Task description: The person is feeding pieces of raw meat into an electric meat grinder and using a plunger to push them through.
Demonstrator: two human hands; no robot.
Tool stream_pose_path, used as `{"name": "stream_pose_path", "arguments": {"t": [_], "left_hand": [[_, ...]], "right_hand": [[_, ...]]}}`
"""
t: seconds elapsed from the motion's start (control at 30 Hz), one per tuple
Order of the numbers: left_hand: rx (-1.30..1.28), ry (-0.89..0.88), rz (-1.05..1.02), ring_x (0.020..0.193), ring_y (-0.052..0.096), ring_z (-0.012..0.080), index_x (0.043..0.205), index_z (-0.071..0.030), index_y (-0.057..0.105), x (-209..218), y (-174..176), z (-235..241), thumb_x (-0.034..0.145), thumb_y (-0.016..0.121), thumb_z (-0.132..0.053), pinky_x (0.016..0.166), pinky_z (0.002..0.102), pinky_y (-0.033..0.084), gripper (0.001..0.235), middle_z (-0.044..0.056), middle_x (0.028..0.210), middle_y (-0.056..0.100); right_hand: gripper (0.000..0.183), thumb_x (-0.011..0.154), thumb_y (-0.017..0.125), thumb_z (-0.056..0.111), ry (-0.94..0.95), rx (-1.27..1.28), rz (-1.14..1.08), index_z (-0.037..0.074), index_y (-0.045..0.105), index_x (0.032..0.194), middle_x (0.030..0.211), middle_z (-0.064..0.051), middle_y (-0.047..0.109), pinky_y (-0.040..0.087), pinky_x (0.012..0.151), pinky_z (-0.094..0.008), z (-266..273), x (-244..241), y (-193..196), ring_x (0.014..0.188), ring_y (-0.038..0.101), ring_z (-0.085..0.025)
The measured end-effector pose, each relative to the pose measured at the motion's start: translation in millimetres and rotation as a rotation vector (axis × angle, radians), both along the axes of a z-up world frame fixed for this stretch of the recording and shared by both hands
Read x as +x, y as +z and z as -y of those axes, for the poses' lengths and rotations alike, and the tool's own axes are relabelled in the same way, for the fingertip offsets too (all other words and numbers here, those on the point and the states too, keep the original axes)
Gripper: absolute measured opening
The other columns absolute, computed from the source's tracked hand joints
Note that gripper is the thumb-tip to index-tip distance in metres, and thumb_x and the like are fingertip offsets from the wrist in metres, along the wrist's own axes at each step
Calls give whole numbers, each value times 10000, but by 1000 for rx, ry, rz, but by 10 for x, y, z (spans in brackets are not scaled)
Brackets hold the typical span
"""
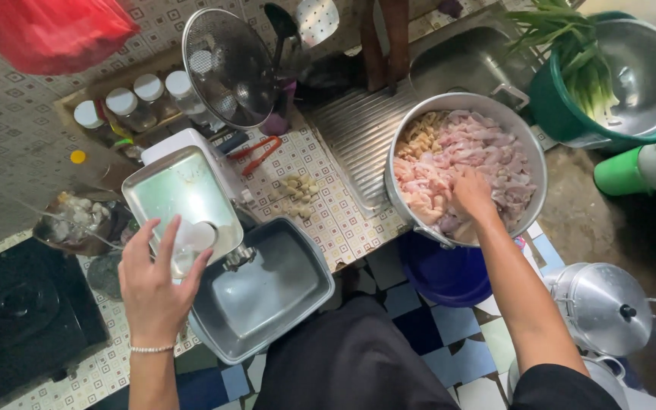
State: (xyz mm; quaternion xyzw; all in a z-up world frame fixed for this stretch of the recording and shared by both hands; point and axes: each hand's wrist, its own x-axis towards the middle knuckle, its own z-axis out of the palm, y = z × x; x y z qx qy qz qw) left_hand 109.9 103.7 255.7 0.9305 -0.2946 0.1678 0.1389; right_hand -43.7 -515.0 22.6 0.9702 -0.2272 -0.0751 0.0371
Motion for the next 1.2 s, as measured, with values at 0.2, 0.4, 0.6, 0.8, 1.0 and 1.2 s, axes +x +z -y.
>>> {"name": "stream_pose_path", "arguments": {"t": [0.2,0.4,0.6,0.8,1.0,1.2], "left_hand": [[45,158,-388,894,704,431,1452,-185,466,68,9,204,1025,535,-432,780,522,562,498,209,932,680],[-74,81,-198,778,706,339,1289,-136,540,262,-310,140,995,616,-517,733,438,566,487,122,756,653],[-144,22,81,637,628,243,1173,-46,602,205,-185,-9,995,695,-461,660,389,520,461,67,725,621],[-416,105,171,743,522,295,1108,25,587,-243,313,-250,953,804,-372,655,407,433,478,163,947,609],[-607,176,55,806,551,302,1169,56,513,-769,462,-583,976,636,-338,672,378,429,456,177,1081,586],[-778,326,83,881,575,310,1167,40,405,-1197,197,-1037,989,537,-375,672,333,470,471,210,1043,533]], "right_hand": [[347,994,568,463,-174,234,20,202,763,1113,1244,-177,625,503,881,-619,375,60,-119,1165,609,-442],[254,1010,558,396,-90,84,-3,203,719,1040,1035,-126,707,477,834,-610,61,186,1590,1044,674,-413],[392,1132,346,378,-54,29,-137,187,687,1104,1078,-103,734,282,976,-456,-841,294,3573,1061,600,-305],[219,1078,502,345,414,-223,164,233,672,1158,1024,-6,744,419,964,-429,-1297,321,4487,1028,668,-279],[179,1080,618,218,753,-47,360,67,682,1150,1040,-101,717,504,843,-444,-2396,855,4766,970,659,-326],[210,1043,488,293,941,217,100,145,569,918,816,-46,613,441,716,-434,-3420,1470,4238,791,594,-275]]}}
